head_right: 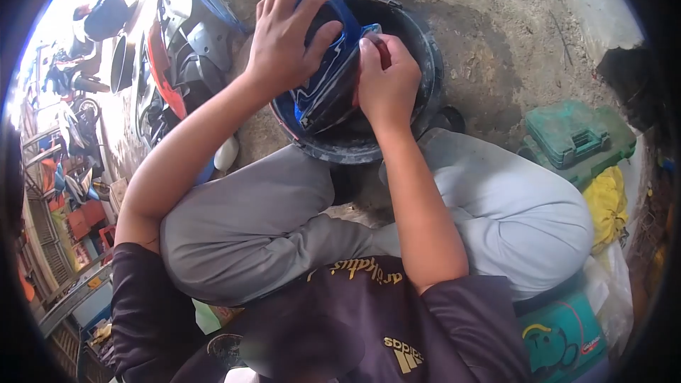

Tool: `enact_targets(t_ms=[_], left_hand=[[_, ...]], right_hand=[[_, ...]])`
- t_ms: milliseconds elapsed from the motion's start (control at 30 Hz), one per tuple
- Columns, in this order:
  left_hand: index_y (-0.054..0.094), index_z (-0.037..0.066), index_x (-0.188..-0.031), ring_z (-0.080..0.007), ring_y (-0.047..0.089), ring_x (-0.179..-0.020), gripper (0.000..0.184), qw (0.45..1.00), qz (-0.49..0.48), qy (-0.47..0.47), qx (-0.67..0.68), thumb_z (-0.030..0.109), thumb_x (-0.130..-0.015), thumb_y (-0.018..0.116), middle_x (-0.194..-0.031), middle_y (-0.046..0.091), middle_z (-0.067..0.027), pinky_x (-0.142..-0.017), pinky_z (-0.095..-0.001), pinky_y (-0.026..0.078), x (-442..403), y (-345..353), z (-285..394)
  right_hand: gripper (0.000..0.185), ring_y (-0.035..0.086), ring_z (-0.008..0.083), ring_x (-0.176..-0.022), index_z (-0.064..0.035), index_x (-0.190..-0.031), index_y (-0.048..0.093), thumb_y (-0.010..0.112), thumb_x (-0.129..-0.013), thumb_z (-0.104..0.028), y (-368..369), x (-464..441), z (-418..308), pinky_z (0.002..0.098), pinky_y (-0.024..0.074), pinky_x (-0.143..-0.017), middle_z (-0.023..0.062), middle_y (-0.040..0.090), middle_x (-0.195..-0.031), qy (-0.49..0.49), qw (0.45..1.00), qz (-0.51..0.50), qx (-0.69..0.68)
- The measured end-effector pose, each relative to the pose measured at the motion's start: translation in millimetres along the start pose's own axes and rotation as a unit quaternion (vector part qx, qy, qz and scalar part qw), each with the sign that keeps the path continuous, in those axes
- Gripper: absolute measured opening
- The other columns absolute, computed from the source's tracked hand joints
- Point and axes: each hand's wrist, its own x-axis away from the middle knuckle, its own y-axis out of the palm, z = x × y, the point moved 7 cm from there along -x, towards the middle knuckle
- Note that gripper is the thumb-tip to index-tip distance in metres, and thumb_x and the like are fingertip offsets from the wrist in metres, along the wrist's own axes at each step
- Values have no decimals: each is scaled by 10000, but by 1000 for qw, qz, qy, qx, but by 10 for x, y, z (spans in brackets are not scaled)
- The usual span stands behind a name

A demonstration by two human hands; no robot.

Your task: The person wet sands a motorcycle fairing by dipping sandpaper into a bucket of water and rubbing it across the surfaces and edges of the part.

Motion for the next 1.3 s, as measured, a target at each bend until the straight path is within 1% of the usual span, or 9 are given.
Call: enact_targets(t_ms=[33, 233, 333, 533, 733, 767, 900, 1233, 1300], left_hand=[[637, 196, -1519, -398, 480, -1505, 570, 1000, 6, 2, -5, 285, -973, 773, -1591, 542, -164, -1220, -556, 364, 15, 9, -1], [656, 178, -1476, -376, 507, -1497, 553, 999, 31, -12, -18, 163, -933, 761, -1608, 553, -148, -1212, -534, 380, 11, 31, 17], [657, 167, -1468, -373, 506, -1500, 543, 999, 40, -10, -14, 151, -933, 754, -1615, 553, -139, -1217, -532, 375, 23, 33, -3], [654, 138, -1459, -380, 509, -1505, 503, 998, 52, -14, 20, 166, -960, 713, -1609, 572, -138, -1239, -530, 349, 77, 27, -68], [641, 66, -1448, -392, 490, -1529, 486, 987, 72, -19, 144, 330, -1051, 550, -1599, 590, -160, -1257, -526, 325, 126, 5, -230], [637, 62, -1453, -388, 487, -1534, 531, 986, 76, -18, 144, 407, -1091, 458, -1598, 589, -163, -1259, -518, 315, 130, 3, -230], [631, 66, -1460, -383, 485, -1538, 583, 983, 80, -23, 163, 471, -1118, 389, -1591, 592, -170, -1258, -507, 298, 134, 19, -253], [633, 68, -1455, -382, 490, -1536, 523, 983, 85, -25, 162, 387, -1101, 416, -1591, 597, -163, -1249, -506, 312, 143, 22, -254], [635, 70, -1454, -382, 488, -1539, 520, 982, 90, -24, 163, 378, -1099, 410, -1597, 594, -161, -1250, -508, 312, 154, 18, -253]], right_hand=[[152, 701, 159, -665, 31, -1084, 729, 685, -1061, -113, 3, -26, 41, 355, 547, -589, 59, 723, -785, 3, 1000, 2, -7], [116, 771, 369, -831, 23, -1094, 709, 681, -1035, -72, 27, -26, -179, 476, 593, -768, 209, 763, -916, -274, 937, 47, 211], [101, 756, 430, -874, 6, -1089, 710, 678, -1016, -58, 41, 31, -122, 489, 596, -775, 232, 755, -950, -214, 961, 41, 169], [140, 749, 410, -869, -1, -1117, 712, 697, -993, -64, 67, 56, -67, 487, 594, -778, 192, 753, -950, -244, 940, 24, 237], [151, 723, 385, -849, -35, -1119, 737, 728, -973, -73, 314, 405, 30, 485, 577, -747, 155, 710, -931, -338, 907, 14, 251], [157, 723, 385, -847, -33, -1124, 738, 728, -972, -69, 296, 394, 26, 484, 578, -744, 153, 709, -923, -346, 903, 17, 254], [180, 727, 388, -841, -25, -1148, 748, 719, -972, -49, 265, 298, 40, 490, 586, -748, 156, 714, -910, -329, 904, 31, 271], [114, 744, 455, -815, 8, -1068, 738, 676, -1023, -77, 323, 375, 5, 517, 581, -719, 253, 743, -901, -211, 954, 10, 213], [127, 743, 458, -807, 17, -1065, 731, 671, -1030, -88, 412, 525, 33, 521, 572, -709, 259, 733, -874, -262, 949, 6, 174]])
